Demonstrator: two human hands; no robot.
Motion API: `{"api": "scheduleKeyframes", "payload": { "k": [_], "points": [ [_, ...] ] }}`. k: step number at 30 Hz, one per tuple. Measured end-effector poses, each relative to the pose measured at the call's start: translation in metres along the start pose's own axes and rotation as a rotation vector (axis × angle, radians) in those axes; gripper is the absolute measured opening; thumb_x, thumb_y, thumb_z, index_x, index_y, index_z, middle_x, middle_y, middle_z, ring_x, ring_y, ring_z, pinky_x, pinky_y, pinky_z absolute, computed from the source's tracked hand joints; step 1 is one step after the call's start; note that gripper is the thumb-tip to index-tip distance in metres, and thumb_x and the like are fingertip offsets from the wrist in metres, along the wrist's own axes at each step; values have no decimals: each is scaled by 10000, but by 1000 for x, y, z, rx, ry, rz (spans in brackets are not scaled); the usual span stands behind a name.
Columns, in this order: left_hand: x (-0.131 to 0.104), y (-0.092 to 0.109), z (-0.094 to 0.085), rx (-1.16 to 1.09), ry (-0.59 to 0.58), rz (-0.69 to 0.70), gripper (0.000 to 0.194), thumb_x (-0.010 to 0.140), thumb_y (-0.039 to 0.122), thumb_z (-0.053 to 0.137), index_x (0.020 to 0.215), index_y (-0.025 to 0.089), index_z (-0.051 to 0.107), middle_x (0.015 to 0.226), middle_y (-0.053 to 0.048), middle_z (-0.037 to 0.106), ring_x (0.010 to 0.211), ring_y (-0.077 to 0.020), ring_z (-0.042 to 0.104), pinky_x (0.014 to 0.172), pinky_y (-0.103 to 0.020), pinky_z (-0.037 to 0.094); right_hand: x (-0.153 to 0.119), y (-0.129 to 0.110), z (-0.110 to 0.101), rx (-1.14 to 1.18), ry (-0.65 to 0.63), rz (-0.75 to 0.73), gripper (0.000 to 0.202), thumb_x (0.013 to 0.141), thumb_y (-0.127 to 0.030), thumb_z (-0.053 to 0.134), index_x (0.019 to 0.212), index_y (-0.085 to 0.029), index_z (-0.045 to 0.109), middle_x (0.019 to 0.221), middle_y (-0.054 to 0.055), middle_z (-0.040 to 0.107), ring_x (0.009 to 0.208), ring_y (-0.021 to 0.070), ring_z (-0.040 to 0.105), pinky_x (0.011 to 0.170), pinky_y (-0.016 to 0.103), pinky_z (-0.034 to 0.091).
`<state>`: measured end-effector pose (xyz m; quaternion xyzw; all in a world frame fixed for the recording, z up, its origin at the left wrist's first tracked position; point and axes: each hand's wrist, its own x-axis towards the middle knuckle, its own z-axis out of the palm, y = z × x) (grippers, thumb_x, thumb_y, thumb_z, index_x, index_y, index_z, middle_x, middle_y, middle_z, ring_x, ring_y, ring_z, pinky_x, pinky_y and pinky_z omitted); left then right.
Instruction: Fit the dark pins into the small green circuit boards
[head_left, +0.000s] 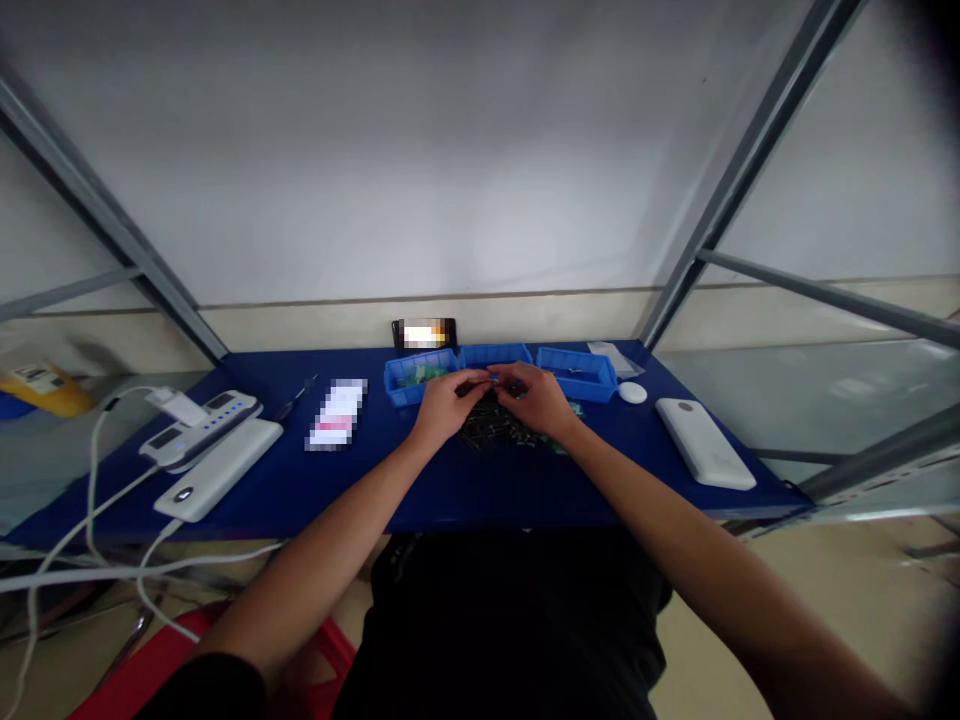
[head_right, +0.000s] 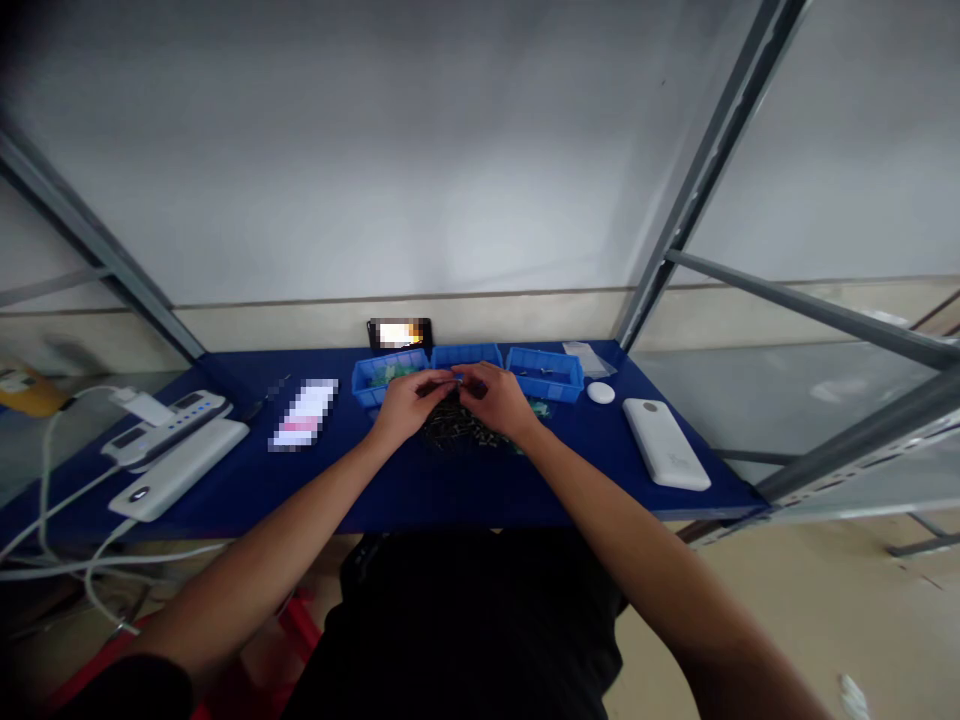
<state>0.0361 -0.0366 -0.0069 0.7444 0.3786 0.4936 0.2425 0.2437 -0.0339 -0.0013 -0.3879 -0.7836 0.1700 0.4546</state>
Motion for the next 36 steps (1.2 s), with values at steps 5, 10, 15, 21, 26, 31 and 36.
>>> {"api": "scheduleKeyframes", "payload": {
  "k": [5,10,15,21,26,31,36],
  "points": [
    [-4,9,1,-3,4,-66,294,1005,458,664,1148,217,751,1044,-64,816,908,-218,770,824,-353,607,0,-4,-3,-18,46,-33,202,892,-213,644,1052,-261,757,982,32,757,856,183,718,760,325,597],
    [-5,17,-1,139,-87,7,276,1027,447,631,1128,253,800,1048,-37,824,864,-219,760,793,-350,595,0,-3,-2,3,20,-79,164,900,-207,648,1031,-253,734,981,28,756,881,189,726,768,331,604],
    [-2,7,-3,151,-46,-9,206,990,310,688,1161,270,796,1121,-40,821,965,-239,783,879,-394,618,-1,-6,-2,32,-9,-77,172,936,-215,609,1046,-266,732,1039,28,774,942,195,746,838,352,620],
    [-1,4,-4,206,-54,48,204,949,193,714,1111,272,810,1074,-39,823,926,-224,783,872,-396,630,-1,-7,-2,27,-9,29,78,918,-282,669,971,-249,717,932,15,786,810,172,743,778,320,611],
    [-2,2,-1,95,-27,6,315,936,197,739,1244,263,734,1060,-45,822,936,-225,790,913,-423,638,-1,-1,0,29,-20,37,223,869,-228,669,1087,-251,712,982,23,778,849,177,737,796,324,609],
    [-2,3,-1,31,-20,-11,336,991,264,690,1327,264,672,1094,-52,820,997,-229,788,940,-416,626,0,-4,-3,-27,-45,-16,342,886,-193,609,1185,-291,744,1020,32,743,855,180,697,814,346,596],
    [-4,11,-3,159,-26,-44,272,1033,440,619,1091,239,792,987,-37,825,835,-222,773,764,-352,607,0,-6,-4,-37,-29,-23,237,891,-199,616,1068,-252,765,981,36,741,828,178,695,786,333,582]
  ]
}}
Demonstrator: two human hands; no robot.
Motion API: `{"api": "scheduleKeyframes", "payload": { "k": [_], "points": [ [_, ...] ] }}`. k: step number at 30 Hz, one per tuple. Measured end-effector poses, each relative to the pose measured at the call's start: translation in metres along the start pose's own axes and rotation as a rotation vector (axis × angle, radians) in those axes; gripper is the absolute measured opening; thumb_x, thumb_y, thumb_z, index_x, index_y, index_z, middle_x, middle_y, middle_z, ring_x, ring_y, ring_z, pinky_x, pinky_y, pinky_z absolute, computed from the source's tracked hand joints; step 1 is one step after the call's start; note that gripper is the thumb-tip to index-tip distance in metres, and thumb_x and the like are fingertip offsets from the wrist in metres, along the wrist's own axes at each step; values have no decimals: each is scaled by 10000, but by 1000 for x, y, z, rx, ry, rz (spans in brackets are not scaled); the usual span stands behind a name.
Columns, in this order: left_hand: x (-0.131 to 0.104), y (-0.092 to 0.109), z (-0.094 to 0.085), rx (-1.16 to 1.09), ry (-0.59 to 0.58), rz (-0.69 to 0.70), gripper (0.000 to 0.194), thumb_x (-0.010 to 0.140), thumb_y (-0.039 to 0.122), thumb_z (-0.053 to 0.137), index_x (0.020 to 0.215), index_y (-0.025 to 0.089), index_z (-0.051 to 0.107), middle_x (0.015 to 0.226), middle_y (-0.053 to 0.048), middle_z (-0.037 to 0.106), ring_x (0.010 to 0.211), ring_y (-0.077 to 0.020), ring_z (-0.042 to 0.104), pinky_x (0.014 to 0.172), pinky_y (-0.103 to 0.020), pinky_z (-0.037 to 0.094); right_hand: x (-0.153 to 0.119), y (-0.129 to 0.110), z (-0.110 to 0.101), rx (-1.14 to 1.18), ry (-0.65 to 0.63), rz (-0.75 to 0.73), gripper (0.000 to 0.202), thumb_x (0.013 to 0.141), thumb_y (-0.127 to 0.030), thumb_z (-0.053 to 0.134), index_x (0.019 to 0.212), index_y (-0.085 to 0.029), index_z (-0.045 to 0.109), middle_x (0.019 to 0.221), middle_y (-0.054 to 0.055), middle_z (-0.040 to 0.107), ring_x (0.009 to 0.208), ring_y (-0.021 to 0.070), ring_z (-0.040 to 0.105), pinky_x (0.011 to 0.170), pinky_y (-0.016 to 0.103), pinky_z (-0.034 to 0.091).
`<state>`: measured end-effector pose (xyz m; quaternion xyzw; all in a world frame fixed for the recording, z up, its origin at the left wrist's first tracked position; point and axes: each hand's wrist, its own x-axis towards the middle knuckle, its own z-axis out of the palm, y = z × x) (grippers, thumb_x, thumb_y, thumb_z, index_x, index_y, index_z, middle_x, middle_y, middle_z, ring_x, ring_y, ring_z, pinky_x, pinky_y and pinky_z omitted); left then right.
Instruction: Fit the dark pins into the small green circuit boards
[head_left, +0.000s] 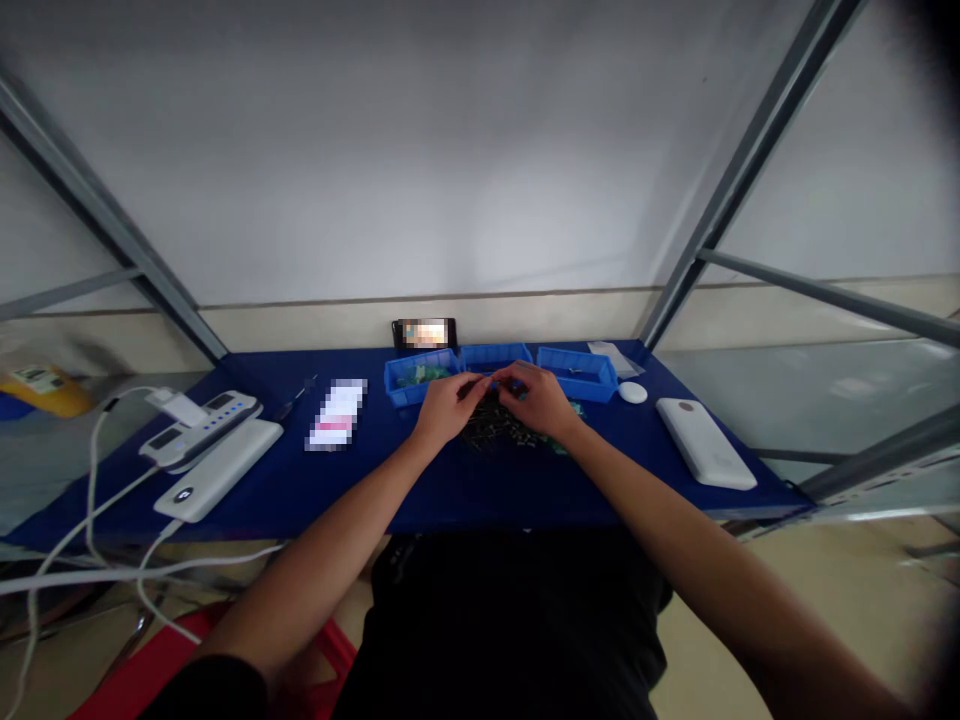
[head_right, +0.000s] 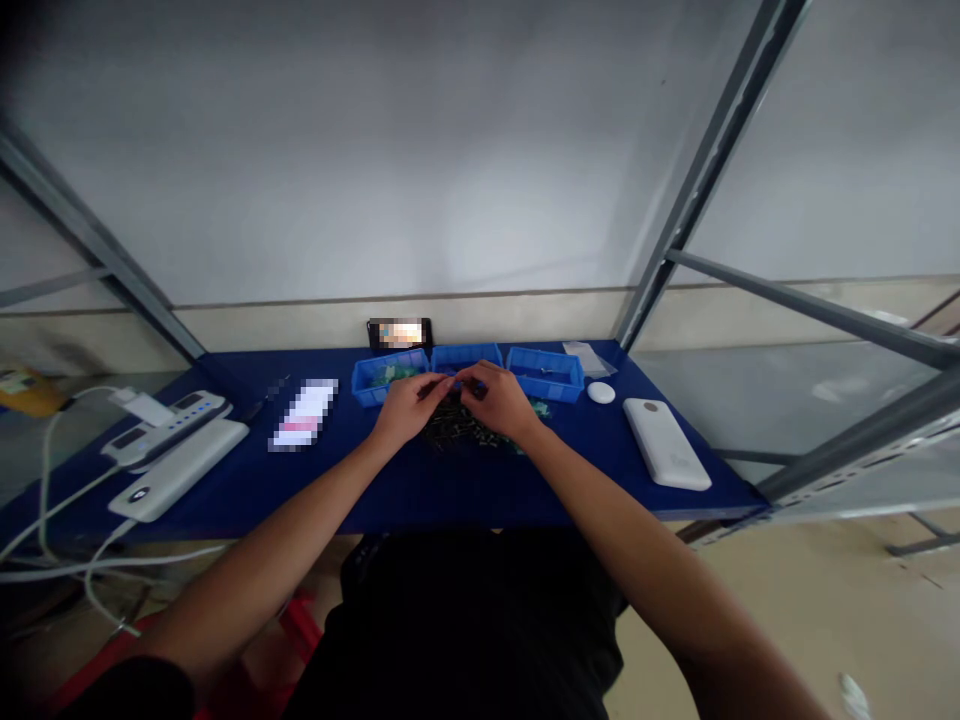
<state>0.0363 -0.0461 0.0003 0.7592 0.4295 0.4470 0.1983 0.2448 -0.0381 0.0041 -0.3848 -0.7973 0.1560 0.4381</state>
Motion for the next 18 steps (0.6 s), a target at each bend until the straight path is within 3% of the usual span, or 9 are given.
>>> {"api": "scheduleKeyframes", "payload": {
  "k": [6,13,18],
  "points": [
    [0,4,-1,14,-50,4,317,1014,499,631,1094,256,819,944,-22,831,749,-208,743,674,-319,561,0,5,3,26,4,0,167,895,-219,660,1035,-249,747,959,14,772,863,183,724,803,322,579],
    [3,-7,0,3,-25,38,188,982,288,689,1130,273,804,1093,-37,825,946,-255,785,863,-410,619,-1,0,2,54,3,15,178,934,-243,637,1076,-263,741,1042,24,803,931,207,766,840,355,610],
    [4,-6,-1,27,-16,89,179,948,234,718,1093,289,808,1049,-37,816,910,-238,769,845,-412,629,0,-1,1,79,26,101,88,912,-291,690,979,-266,739,958,15,801,855,197,758,807,354,622]
  ]
}}
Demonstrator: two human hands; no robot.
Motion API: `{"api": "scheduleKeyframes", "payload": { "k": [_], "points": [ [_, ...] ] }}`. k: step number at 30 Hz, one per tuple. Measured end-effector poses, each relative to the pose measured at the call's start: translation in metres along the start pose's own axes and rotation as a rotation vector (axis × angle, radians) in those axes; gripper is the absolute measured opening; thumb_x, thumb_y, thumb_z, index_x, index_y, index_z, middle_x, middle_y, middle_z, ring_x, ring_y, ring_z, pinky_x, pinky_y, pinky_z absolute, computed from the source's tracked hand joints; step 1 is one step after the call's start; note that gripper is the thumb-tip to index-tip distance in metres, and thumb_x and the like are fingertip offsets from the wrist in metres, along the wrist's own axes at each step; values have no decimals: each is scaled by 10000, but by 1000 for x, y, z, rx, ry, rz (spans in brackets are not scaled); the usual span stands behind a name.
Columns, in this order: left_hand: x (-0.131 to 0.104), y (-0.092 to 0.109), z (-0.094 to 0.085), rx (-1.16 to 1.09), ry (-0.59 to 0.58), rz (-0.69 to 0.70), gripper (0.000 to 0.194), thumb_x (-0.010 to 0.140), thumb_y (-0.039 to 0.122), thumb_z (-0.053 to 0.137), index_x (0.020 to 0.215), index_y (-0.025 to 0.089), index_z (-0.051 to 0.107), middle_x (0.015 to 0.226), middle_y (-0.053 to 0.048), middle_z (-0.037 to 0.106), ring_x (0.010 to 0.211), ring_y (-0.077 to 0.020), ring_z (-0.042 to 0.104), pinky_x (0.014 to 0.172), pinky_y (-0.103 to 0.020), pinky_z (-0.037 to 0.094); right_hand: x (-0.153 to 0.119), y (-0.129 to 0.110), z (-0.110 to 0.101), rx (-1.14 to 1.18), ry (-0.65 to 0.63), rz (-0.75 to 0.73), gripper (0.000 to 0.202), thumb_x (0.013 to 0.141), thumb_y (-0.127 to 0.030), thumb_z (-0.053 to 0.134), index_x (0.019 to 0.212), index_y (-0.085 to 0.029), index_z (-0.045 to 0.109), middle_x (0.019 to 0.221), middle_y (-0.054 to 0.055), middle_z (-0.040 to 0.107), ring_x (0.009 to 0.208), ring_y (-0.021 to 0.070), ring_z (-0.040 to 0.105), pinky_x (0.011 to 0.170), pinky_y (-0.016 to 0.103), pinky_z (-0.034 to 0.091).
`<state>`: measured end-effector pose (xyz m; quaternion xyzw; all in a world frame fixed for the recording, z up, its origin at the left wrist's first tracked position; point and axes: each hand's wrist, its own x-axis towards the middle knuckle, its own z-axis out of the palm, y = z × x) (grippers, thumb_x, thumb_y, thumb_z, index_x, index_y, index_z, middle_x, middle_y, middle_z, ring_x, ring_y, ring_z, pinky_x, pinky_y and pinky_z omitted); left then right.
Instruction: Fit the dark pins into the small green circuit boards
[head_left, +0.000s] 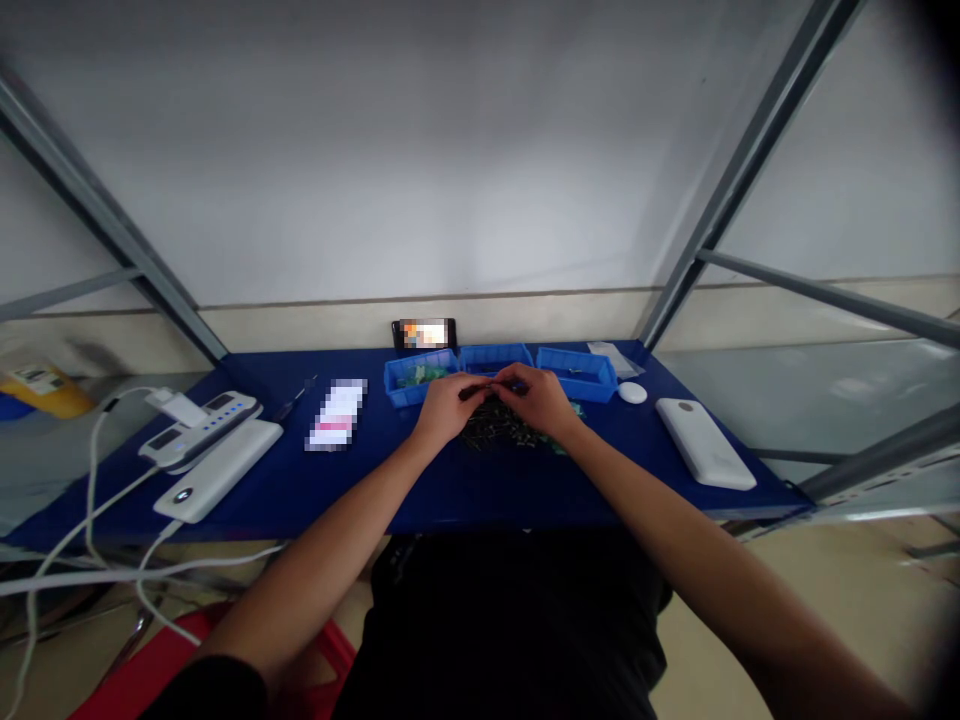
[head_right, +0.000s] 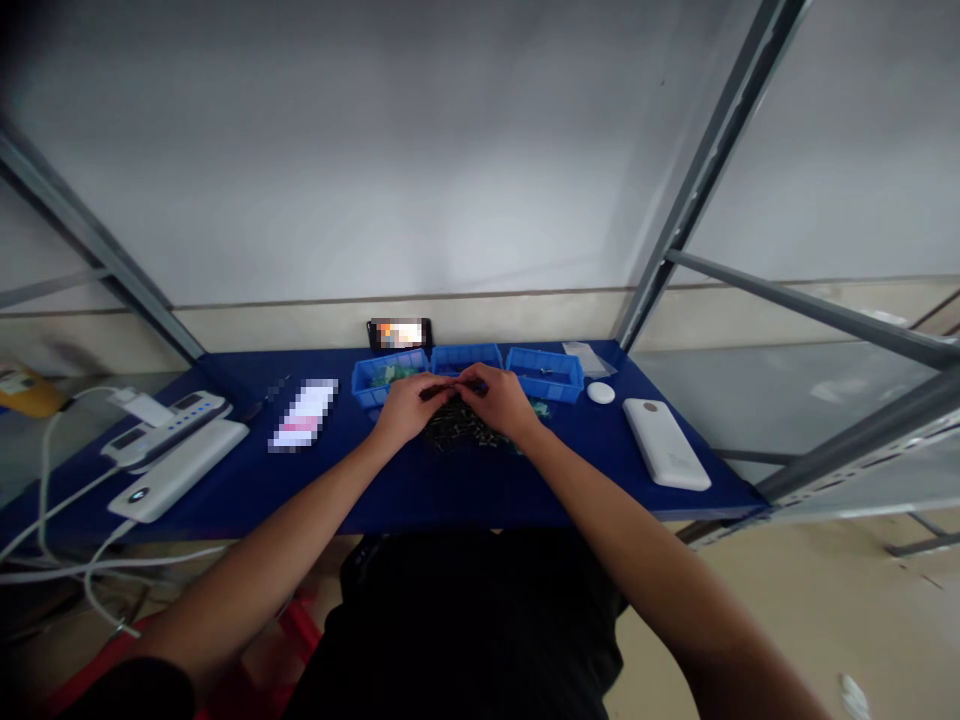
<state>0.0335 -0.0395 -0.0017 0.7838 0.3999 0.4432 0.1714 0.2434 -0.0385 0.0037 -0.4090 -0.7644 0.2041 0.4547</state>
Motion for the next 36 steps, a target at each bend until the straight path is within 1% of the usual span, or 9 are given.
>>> {"api": "scheduleKeyframes", "payload": {
  "k": [4,9,15,17,21,24,29,33,36],
  "points": [
    [-1,0,2,-44,2,0,193,947,250,728,1130,276,784,1037,-45,807,911,-226,766,849,-408,636,1,4,0,70,-4,22,88,887,-282,703,965,-259,738,947,7,794,840,186,754,809,348,627],
    [-2,0,3,-182,6,-73,450,963,227,716,1401,281,624,1085,-48,818,973,-217,785,958,-426,623,1,0,-3,31,-2,16,68,862,-257,703,921,-257,735,899,2,783,798,180,738,795,352,617],
    [-1,2,4,-216,10,-71,423,995,279,678,1408,263,589,1136,-69,810,1035,-232,780,979,-446,615,4,-3,-15,-94,36,-92,107,895,-220,646,954,-253,729,911,28,757,797,192,717,752,341,586],
    [-1,-1,6,-230,14,-76,387,999,308,671,1376,251,602,1143,-76,804,1041,-234,776,953,-440,620,6,0,-24,-194,105,-122,149,916,-195,614,989,-246,733,948,45,744,802,200,702,766,345,573],
    [-1,-6,7,-215,28,-109,342,986,373,694,1298,241,653,1103,-74,802,979,-235,778,881,-407,626,6,11,-46,-476,350,-17,189,927,-176,591,1007,-236,750,1029,99,729,916,264,677,807,385,552],
    [-1,-6,7,-164,45,-109,292,987,371,692,1245,235,691,1056,-64,803,918,-223,774,819,-371,619,6,20,-59,-609,378,9,194,917,-168,599,964,-224,778,1025,122,736,1035,325,631,855,429,548],
    [-1,-6,6,-67,21,-73,191,1011,351,652,1136,239,743,1068,-55,800,924,-219,761,822,-371,608,9,24,-62,-509,233,-69,217,924,-151,607,1020,-222,789,1043,114,761,1051,320,657,971,471,548],
    [0,-5,4,-48,33,-74,202,1029,357,623,1150,246,741,1106,-55,800,947,-225,758,838,-382,609,6,14,-41,-260,-41,-203,199,961,-248,654,1105,-274,790,1052,59,777,1027,260,707,966,424,561],
    [1,-3,1,-38,43,-66,190,1036,326,612,1150,241,739,1132,-58,798,990,-230,761,894,-395,606,0,6,-21,-142,-274,-307,314,855,-365,833,1163,-320,791,1166,50,770,1115,263,702,1039,445,527]
  ]
}}
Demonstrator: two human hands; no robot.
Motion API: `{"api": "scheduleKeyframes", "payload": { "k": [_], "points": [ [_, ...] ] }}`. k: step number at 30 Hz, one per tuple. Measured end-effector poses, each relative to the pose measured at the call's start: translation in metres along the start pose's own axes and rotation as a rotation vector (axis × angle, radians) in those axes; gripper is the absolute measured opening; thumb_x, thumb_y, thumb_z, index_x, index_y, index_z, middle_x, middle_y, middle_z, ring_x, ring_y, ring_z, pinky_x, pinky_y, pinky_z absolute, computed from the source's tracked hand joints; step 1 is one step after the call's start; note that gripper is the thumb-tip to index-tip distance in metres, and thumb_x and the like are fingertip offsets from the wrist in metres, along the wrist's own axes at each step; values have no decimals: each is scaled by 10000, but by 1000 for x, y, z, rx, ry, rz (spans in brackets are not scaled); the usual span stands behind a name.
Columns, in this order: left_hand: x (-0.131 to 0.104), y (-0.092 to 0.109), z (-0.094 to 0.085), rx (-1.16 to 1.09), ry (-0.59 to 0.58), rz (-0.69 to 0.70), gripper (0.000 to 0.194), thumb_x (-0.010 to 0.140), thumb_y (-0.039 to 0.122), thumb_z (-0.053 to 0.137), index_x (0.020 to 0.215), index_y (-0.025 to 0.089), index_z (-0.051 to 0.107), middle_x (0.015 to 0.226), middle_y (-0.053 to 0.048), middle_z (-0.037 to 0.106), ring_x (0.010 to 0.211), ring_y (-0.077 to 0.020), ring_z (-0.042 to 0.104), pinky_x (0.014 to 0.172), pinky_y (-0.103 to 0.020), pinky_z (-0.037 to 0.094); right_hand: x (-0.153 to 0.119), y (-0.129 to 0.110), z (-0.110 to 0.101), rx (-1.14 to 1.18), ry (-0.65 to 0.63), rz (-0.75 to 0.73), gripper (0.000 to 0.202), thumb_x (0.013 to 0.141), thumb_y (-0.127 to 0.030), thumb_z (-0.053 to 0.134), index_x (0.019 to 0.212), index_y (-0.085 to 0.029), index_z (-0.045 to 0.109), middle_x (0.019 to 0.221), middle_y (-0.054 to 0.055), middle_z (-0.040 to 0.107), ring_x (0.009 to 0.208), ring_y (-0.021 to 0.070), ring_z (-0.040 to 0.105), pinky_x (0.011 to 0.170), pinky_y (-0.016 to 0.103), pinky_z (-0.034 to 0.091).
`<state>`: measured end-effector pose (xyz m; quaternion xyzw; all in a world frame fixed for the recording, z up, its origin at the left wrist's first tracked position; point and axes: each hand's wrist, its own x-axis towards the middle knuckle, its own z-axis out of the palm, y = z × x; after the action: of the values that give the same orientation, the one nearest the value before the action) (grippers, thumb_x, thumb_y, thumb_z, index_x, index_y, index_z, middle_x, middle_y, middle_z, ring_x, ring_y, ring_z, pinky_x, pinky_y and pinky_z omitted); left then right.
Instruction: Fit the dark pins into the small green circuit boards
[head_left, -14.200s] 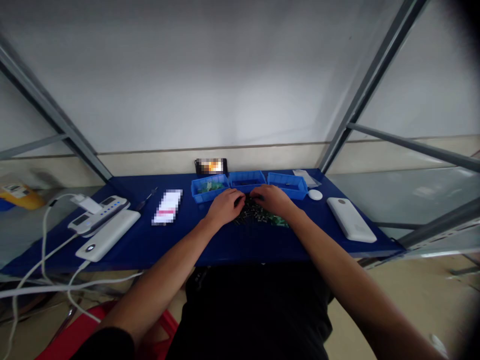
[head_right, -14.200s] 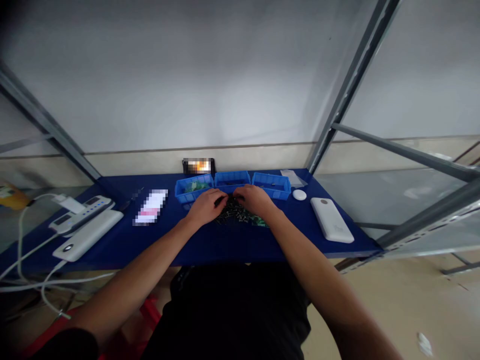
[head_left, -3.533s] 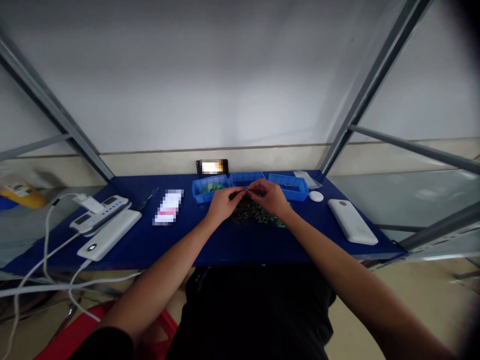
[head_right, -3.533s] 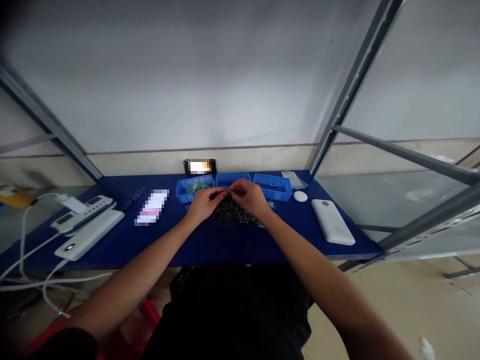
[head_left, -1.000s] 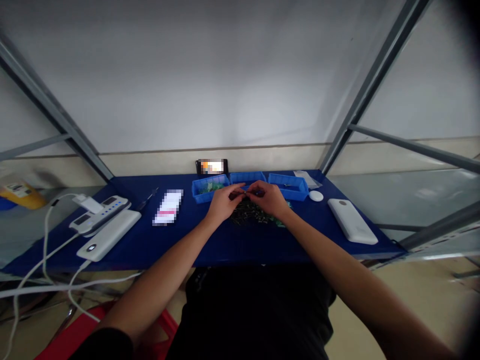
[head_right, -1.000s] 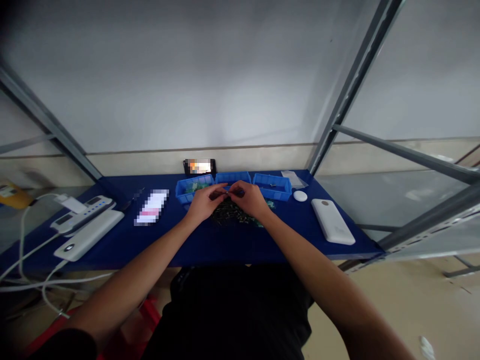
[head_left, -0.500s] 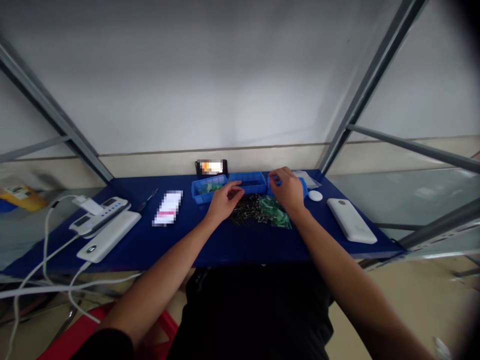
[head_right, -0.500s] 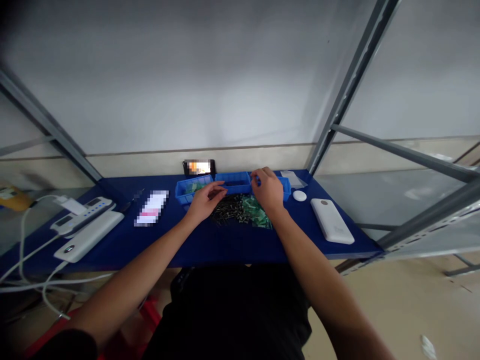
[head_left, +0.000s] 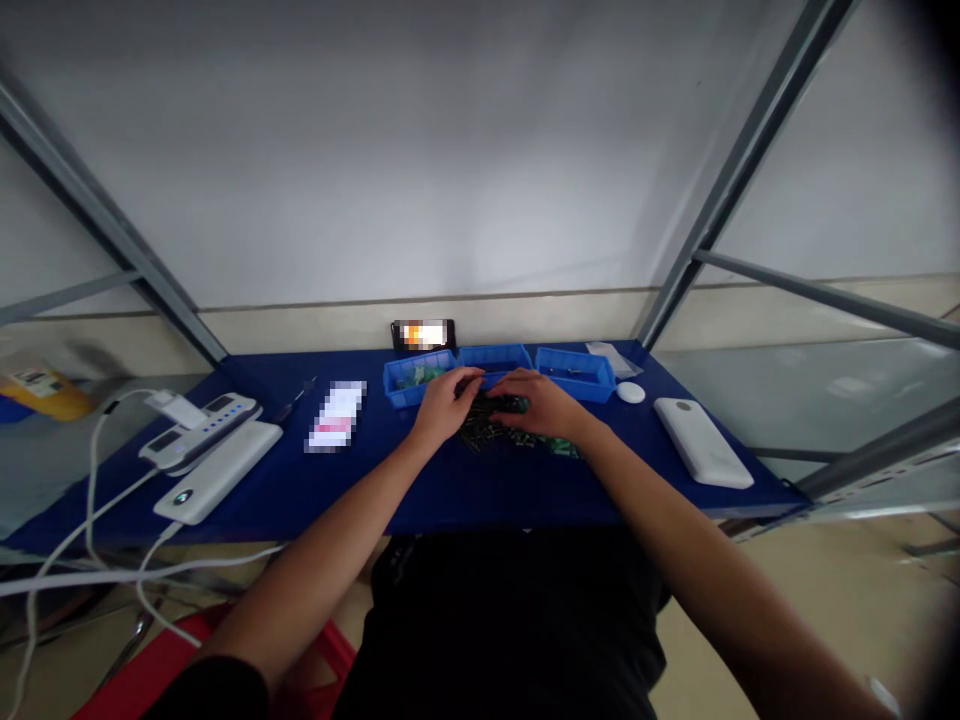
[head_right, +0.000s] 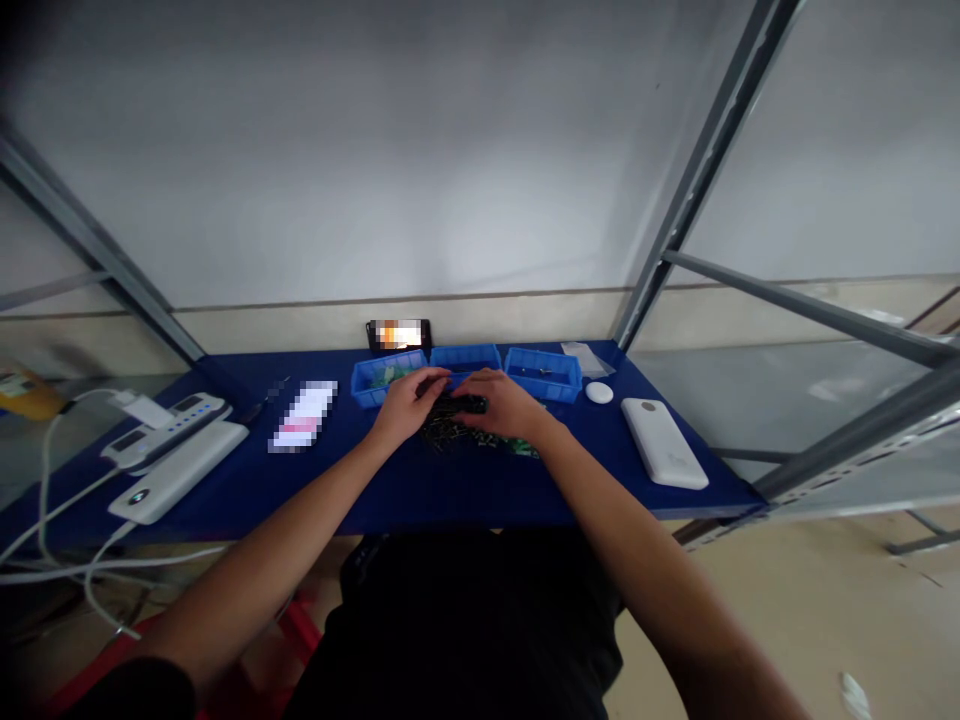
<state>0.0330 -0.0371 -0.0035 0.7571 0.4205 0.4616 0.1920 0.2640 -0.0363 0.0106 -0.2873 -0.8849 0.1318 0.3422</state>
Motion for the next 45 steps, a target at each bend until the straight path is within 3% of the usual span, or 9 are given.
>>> {"api": "scheduleKeyframes", "payload": {
  "k": [3,9,14,19,23,27,33,36,45],
  "points": [
    [0,3,-2,-16,-3,-7,188,1042,300,597,1153,232,734,1127,-59,801,1014,-226,764,929,-395,602,1,-8,14,-1,-120,-42,436,768,-447,909,1178,-352,792,1260,54,747,1236,305,656,1126,529,448],
    [0,6,-2,16,13,-40,169,1022,304,633,1131,229,740,1097,-47,802,938,-210,759,860,-359,598,4,-3,22,-80,-192,-62,223,926,-273,766,1147,-281,793,1165,68,765,1150,255,684,1092,459,465],
    [0,4,-2,43,17,-27,169,1020,316,639,1126,239,746,1085,-37,802,907,-205,752,815,-344,590,6,4,23,-89,-130,-12,174,921,-138,701,1018,-246,797,976,43,776,929,210,710,903,351,531],
    [-1,3,-2,55,21,-10,171,1023,312,623,1110,240,752,1071,-35,804,897,-204,748,821,-348,584,4,4,24,-29,-80,107,153,881,-113,712,966,-230,763,903,15,780,835,193,717,787,313,526],
    [-1,4,-3,45,33,-23,174,1018,308,621,1100,235,756,1053,-35,806,887,-207,748,810,-341,580,5,3,21,117,12,222,125,875,-158,726,976,-232,727,872,-9,777,773,168,717,750,291,529],
    [-1,5,-3,40,16,-44,211,1032,344,598,1085,231,767,973,-33,811,844,-210,747,778,-340,575,7,1,18,167,209,280,54,909,-267,712,932,-236,675,832,-2,752,741,180,704,711,308,530],
    [-3,9,-1,-35,-77,-40,250,1010,425,648,1134,254,781,1031,-43,823,887,-226,772,789,-354,603,8,-4,17,370,393,322,169,936,-374,705,964,-254,589,843,12,759,821,214,758,815,366,587],
    [-2,10,-1,-7,-105,-20,203,997,398,676,1104,278,799,1084,-28,824,920,-234,778,811,-363,606,9,-5,18,398,407,317,175,932,-376,706,964,-255,583,855,13,761,831,210,756,837,372,591],
    [0,5,-1,14,-4,38,134,969,273,715,1078,271,792,1077,-38,812,944,-218,765,811,-368,621,9,-6,17,233,308,324,142,875,-331,734,959,-241,663,895,21,756,791,192,718,770,348,584]
  ]
}}
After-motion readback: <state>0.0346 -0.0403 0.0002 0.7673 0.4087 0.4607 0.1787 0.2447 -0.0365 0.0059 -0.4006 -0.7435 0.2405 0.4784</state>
